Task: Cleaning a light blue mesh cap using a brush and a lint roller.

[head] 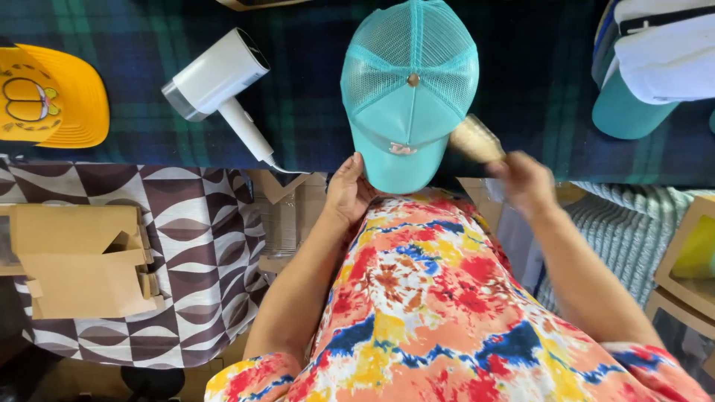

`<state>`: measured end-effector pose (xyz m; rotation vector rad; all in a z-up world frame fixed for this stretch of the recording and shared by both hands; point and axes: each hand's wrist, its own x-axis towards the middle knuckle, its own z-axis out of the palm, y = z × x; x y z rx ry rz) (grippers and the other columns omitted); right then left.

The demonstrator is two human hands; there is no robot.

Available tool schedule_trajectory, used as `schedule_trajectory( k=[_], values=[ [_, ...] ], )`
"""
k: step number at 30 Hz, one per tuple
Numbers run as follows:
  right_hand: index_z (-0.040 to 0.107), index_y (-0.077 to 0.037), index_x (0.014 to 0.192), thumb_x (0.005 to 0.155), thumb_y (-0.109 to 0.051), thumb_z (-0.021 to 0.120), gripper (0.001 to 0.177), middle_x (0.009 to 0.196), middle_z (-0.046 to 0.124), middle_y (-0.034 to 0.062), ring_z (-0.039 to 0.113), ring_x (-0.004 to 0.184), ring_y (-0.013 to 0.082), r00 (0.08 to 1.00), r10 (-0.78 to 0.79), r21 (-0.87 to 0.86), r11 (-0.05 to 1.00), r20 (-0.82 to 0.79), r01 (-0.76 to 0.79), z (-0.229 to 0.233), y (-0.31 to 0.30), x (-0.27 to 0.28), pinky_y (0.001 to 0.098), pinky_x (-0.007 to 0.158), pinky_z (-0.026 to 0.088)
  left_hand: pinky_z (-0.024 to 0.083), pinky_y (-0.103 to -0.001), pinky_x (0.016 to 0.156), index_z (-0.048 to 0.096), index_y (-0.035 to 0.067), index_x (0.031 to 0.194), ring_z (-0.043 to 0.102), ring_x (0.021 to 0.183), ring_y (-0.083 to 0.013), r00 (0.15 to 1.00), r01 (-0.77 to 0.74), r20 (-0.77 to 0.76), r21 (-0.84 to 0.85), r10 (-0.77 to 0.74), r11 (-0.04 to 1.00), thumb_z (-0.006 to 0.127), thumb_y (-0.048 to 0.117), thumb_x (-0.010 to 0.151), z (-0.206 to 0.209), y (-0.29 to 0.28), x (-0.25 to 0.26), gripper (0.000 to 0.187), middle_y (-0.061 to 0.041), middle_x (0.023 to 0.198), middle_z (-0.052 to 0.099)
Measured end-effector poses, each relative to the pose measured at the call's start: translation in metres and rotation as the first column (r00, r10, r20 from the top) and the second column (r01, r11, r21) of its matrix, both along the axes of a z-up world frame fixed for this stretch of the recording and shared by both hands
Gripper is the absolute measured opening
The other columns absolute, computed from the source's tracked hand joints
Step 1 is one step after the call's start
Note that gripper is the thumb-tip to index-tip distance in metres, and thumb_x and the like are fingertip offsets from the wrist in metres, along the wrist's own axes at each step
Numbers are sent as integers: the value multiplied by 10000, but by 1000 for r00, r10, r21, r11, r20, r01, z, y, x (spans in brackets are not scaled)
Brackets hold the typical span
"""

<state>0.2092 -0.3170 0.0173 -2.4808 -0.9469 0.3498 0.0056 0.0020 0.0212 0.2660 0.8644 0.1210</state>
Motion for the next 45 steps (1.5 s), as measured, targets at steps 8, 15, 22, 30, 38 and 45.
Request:
schedule_trajectory(
  k=[8,15,22,30,38,45],
  values=[
    [729,-260,960,904,-442,758,192,874,739,21,742,869,256,972,211,-26,976,-107,-215,98,64,-44,403,731,589,664,-502,622,663,144,984,777,751,-361,999,29,17,-40,-28,999,639,387,996,25,7,-3,244,-186,896,776],
    [572,-265,946,1054,-554,468,325,688,568,-30,660,573,218,850,449,-142,893,274,-426,143,168,-80,356,561,534,660,-532,700,728,79,958,757,738,-351,998,20,64,-181,-9,983,486,828,857,-19,2,-24,794,-167,836,750],
    [686,-249,959,1032,-460,640,228,802,642,-42,670,710,189,850,470,190,836,236,-515,101,132,-10,349,637,541,680,-564,671,661,125,1053,624,581,-221,994,94,66,-24,-92,995,690,383,976,-4,8,-8,271,-20,714,613],
    [738,-128,1013,1047,-428,746,303,949,721,48,670,799,252,912,265,-257,948,313,-188,104,15,42,395,683,519,654,-378,648,601,131,1065,696,770,-202,979,200,20,45,-201,979,741,466,875,-1,11,-7,409,-31,854,670],
    [681,-176,819,954,-409,787,289,777,614,48,630,692,285,826,410,144,858,386,-493,73,81,40,424,649,476,674,-489,650,646,132,992,771,770,-342,991,133,4,9,-133,991,708,359,959,-32,4,-10,238,-145,888,756],
    [611,-133,892,1072,-354,777,330,926,620,89,630,800,344,920,134,118,975,368,-189,26,-26,79,433,689,487,673,-463,634,641,143,1003,775,762,-332,991,132,-25,53,-131,990,703,380,962,-41,2,-14,249,-142,899,766]
  ],
)
